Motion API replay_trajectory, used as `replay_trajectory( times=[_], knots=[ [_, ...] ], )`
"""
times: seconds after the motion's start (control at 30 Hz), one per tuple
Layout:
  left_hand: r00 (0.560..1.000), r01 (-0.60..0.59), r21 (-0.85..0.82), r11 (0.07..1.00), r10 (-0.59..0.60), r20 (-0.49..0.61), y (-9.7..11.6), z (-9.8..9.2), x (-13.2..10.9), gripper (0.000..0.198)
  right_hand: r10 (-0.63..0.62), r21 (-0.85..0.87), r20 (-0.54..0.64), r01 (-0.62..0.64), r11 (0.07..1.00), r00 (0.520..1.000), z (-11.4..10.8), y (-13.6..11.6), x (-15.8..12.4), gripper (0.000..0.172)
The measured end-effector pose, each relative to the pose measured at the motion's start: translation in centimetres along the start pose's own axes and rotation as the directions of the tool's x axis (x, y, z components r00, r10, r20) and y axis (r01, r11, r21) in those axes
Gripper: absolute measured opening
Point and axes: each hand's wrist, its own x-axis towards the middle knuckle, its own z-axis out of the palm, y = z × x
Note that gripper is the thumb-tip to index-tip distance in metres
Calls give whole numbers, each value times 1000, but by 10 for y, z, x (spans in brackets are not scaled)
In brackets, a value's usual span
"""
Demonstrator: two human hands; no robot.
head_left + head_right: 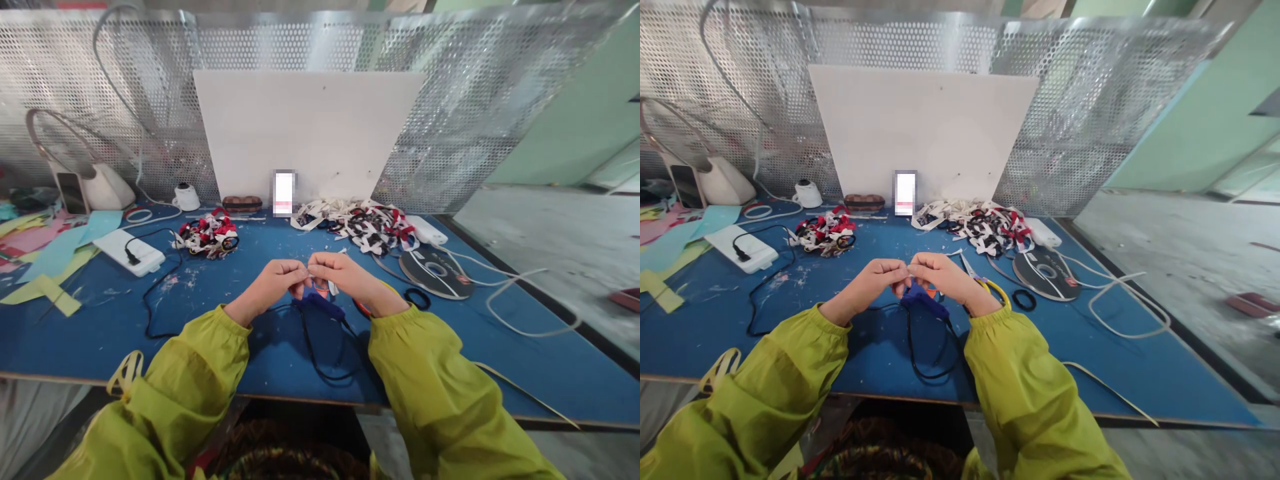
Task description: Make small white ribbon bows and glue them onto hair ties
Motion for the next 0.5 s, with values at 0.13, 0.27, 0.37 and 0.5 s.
replay_trajectory(
  times=[0.13, 0.27, 0.37, 0.5],
  knots=[
    [994, -52, -116, 992, 62, 89, -2, 0, -2, 31, 29, 81, 18, -30, 996, 999, -5, -2, -2, 37],
    [995, -68, -227, 972, 83, 59, -3, -2, -2, 28, 11, 133, -33, -7, 991, 999, -18, -2, -4, 30],
    [995, -97, -263, 960, 96, -18, -1, -3, -1, 27, 2, 186, -117, 20, 982, 993, -26, -1, -5, 20],
    [1000, -11, -234, 972, 17, 24, 1, -5, -1, 27, -33, 195, -216, 76, 978, 976, -26, -5, -5, 23]
  ],
)
